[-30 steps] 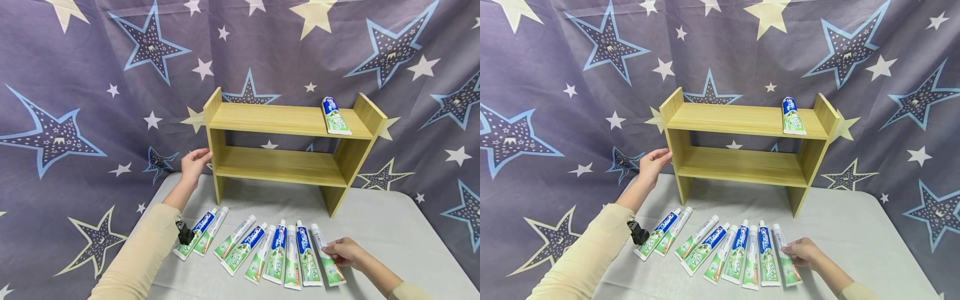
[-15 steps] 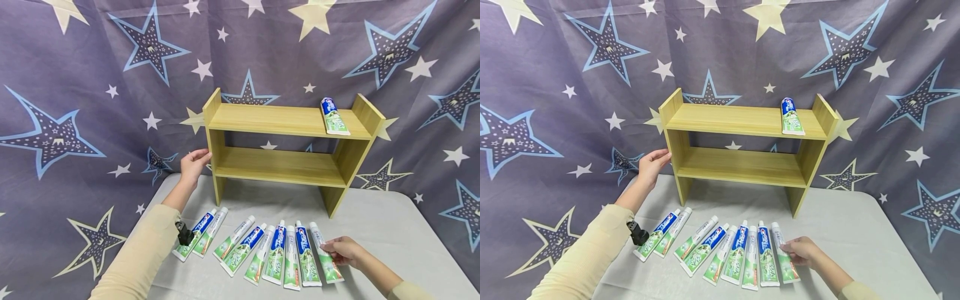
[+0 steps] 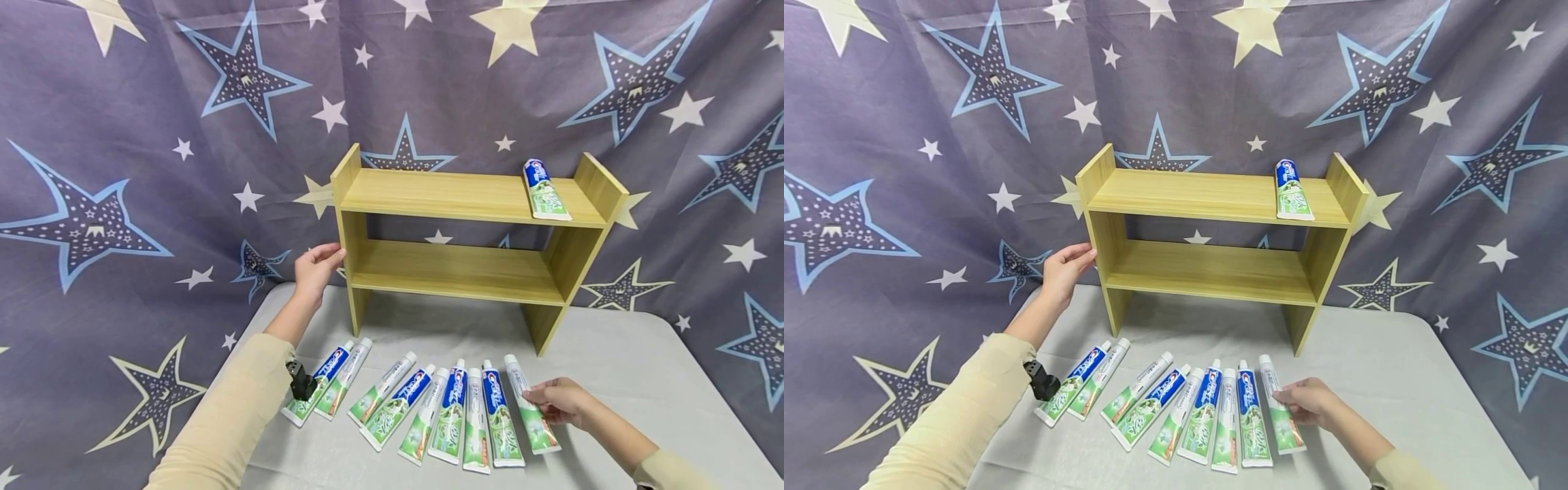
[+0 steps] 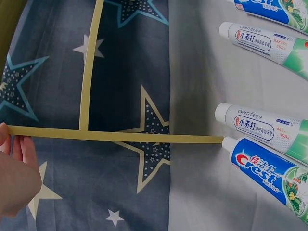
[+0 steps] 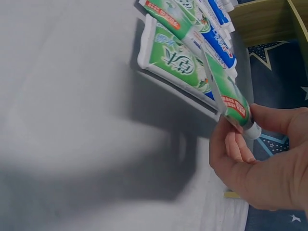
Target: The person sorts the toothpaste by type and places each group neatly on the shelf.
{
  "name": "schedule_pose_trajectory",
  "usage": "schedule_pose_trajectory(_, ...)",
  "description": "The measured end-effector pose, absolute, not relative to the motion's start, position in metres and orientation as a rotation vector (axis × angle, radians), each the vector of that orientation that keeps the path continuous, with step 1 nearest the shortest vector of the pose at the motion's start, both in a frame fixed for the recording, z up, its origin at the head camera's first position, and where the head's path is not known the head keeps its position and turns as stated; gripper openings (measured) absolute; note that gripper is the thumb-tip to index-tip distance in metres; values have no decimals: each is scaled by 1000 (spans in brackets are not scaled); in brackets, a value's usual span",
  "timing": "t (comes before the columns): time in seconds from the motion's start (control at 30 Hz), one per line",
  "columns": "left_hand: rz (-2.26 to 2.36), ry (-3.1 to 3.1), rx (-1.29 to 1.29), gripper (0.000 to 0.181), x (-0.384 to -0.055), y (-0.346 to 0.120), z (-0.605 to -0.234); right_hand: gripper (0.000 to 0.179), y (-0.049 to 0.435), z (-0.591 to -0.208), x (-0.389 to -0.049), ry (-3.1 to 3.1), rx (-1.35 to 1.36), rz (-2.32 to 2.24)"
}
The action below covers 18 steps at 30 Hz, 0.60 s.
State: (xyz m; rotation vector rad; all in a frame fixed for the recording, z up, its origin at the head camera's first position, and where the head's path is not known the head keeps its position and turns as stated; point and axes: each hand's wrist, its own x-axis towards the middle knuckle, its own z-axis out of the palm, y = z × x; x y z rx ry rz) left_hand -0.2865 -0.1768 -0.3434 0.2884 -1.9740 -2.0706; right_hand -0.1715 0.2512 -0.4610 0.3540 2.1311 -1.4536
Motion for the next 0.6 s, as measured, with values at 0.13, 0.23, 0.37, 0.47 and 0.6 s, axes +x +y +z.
schedule_pose_trajectory(0.13,-2083,-1960,284,32,-287,-177,-344,21,252,-456,-174,2136,334,-1447)
schedule_pose_trajectory(0.23,-2088,-1956,286,32,-287,-177,-344,20,253,-453,-175,2130,307,-1456)
schedule_pose_trajectory(0.37,-2090,-1957,289,32,-286,-177,-343,18,253,-449,-175,2113,280,-1480)
schedule_pose_trajectory(0.47,-2094,-1953,290,32,-287,-177,-344,19,253,-445,-175,2102,266,-1493)
schedule_pose_trajectory(0.6,-2097,-1946,291,32,-288,-177,-345,24,254,-439,-175,2107,245,-1486)
